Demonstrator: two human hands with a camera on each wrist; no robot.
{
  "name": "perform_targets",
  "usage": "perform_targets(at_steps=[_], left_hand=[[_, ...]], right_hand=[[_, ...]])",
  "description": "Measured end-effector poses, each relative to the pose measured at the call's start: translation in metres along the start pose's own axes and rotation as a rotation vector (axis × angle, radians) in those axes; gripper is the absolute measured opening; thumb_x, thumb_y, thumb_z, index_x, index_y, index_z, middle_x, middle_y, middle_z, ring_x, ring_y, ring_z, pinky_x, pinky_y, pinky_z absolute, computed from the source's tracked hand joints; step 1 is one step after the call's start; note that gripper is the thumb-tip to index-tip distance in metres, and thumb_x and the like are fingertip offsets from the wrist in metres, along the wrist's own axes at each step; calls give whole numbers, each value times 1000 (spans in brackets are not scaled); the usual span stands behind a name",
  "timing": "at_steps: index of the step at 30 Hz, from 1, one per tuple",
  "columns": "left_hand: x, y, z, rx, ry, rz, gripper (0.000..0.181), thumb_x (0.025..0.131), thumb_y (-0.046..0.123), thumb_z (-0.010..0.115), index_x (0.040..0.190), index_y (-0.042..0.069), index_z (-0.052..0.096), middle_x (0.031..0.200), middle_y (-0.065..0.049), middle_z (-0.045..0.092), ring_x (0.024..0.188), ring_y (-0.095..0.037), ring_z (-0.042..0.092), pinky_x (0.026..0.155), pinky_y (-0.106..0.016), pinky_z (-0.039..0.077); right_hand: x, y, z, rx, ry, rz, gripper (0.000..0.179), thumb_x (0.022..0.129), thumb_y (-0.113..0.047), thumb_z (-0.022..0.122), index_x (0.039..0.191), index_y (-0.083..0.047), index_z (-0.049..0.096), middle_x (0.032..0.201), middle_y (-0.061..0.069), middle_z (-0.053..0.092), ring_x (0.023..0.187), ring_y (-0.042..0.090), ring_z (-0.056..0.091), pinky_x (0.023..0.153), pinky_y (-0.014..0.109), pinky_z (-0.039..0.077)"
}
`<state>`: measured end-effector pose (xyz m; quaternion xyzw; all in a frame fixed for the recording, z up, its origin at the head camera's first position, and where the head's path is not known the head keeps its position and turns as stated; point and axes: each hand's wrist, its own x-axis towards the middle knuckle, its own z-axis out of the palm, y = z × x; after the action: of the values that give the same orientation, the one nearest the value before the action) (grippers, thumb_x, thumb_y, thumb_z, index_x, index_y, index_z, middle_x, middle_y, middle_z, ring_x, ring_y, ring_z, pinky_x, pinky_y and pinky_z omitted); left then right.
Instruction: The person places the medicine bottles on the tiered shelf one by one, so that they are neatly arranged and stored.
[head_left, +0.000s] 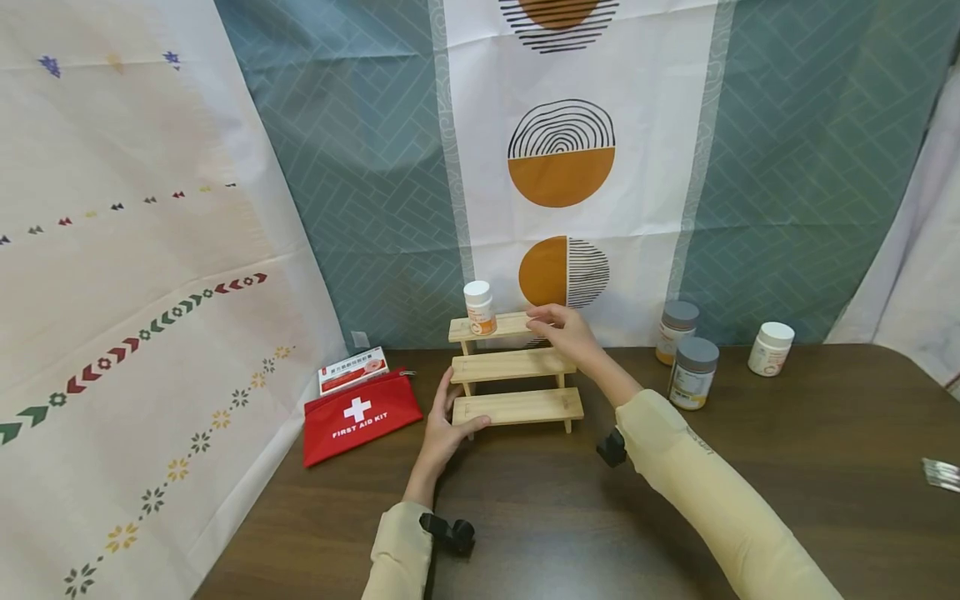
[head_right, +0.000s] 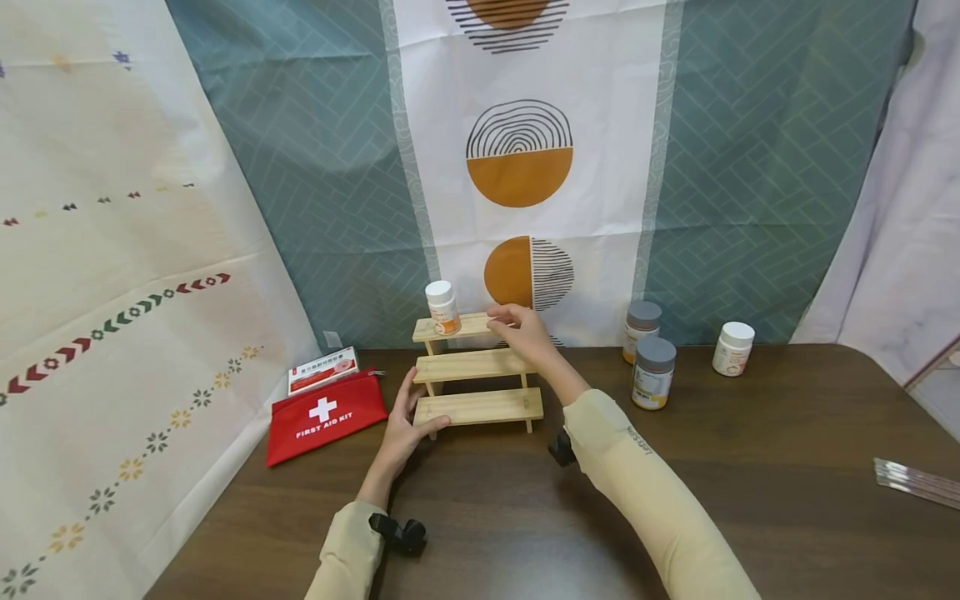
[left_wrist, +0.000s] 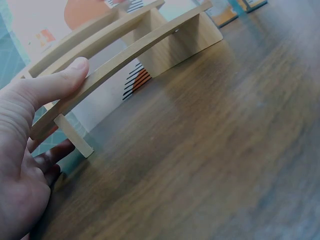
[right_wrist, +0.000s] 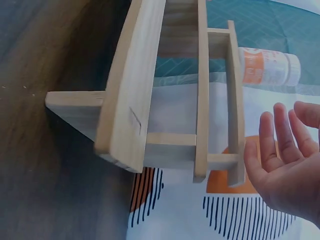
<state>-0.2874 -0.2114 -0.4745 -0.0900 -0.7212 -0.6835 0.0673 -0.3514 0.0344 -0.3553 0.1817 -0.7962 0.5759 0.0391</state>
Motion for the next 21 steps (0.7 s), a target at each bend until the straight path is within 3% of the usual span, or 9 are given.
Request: perform_targets(at_steps=[3,5,9,13,16,21], left_hand=[[1,0,0,0,-3,2,101,79,1,78,156,29,19,153,-18,39,108,-27,56,61,-23,46],[2,0,1,7,0,1,100,79,3,79,156,30,20,153,-18,39,111,-27,56,66,-22,47],[2,-1,1,20,7,-1,100,79,5,80,155,30,21,153,-18,38,127,-32,52,84,-21,47],[0,0,1,31,9,-17,101,78,5,80,155,30,21,153,-18,39,132,-35,49,96,-24,44],[-1,1,1,40,19,-23,101,78,5,81,155,30,21,152,-17,41,133,-33,49,100,-28,43],[-1,2,0,29,19,-12,101,78,4,80,155,29,21,152,-18,41,132,-34,48,99,-26,43]], right_hand=[[-10,2,-7,9,1,-6,38,99,-22,58,129,1,58,124,21,63,110,34,62,94,44,50],[-17,3,-12,12,12,-25,38,99,-22,57,130,1,57,124,22,63,111,32,61,96,43,49],[-32,5,-26,51,29,-38,40,100,-22,55,132,2,55,126,24,63,110,25,62,94,26,50],[-44,9,-41,73,27,-22,43,101,-26,54,134,2,53,126,23,62,101,7,63,88,12,47],[-50,11,-53,56,40,-34,43,101,-27,55,134,0,54,119,9,68,96,-3,61,86,10,46],[-60,12,-72,74,72,-48,42,99,-27,57,132,-1,55,100,-24,67,92,-5,62,85,10,47]])
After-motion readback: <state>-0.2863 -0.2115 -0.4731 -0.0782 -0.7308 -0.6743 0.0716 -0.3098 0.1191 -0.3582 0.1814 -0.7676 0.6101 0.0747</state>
